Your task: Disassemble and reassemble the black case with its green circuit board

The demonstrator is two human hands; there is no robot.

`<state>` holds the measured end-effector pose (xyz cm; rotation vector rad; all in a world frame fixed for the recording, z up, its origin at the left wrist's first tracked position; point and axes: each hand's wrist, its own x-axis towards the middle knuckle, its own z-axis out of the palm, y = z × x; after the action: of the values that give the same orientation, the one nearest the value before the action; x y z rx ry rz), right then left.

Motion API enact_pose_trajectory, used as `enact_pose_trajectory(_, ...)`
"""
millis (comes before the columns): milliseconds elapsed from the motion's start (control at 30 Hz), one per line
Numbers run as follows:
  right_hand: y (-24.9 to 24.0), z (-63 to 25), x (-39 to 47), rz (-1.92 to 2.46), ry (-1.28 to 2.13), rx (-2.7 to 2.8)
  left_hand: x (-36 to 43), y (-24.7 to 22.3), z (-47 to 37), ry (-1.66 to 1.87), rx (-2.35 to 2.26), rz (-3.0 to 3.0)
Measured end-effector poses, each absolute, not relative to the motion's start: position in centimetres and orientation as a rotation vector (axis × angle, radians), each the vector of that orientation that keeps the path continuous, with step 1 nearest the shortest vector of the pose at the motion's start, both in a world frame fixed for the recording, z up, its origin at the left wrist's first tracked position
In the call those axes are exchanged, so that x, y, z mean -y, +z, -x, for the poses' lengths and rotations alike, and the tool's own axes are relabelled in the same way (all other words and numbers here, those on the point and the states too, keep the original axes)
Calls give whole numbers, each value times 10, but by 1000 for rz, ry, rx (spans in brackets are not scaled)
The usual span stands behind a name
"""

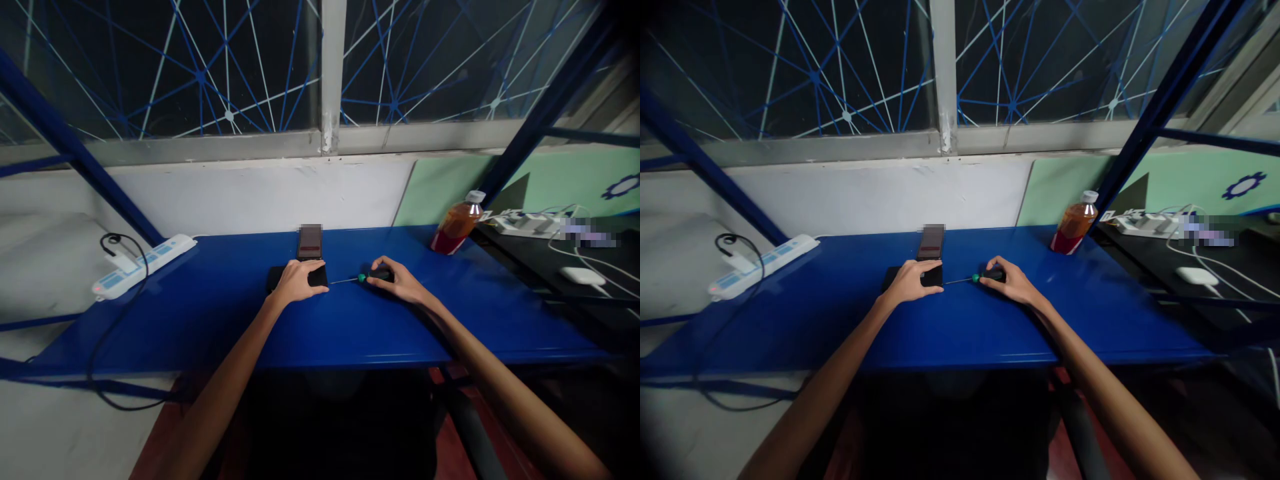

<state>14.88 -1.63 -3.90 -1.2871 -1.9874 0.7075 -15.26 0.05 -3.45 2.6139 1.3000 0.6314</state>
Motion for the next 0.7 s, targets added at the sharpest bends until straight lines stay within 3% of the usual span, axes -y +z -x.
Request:
enact_pose_trajectory(233, -39, -149, 18, 1324, 617, 1934, 15, -39, 148, 473, -1454, -2759)
enact_pose_trajectory(433, -35, -141, 28, 1389, 471, 2060, 24, -47, 151, 553, -1540, -2874)
enact_pose_trajectory(700, -40, -148, 18, 1238, 873, 1947, 25, -53, 149, 624, -1559, -2912)
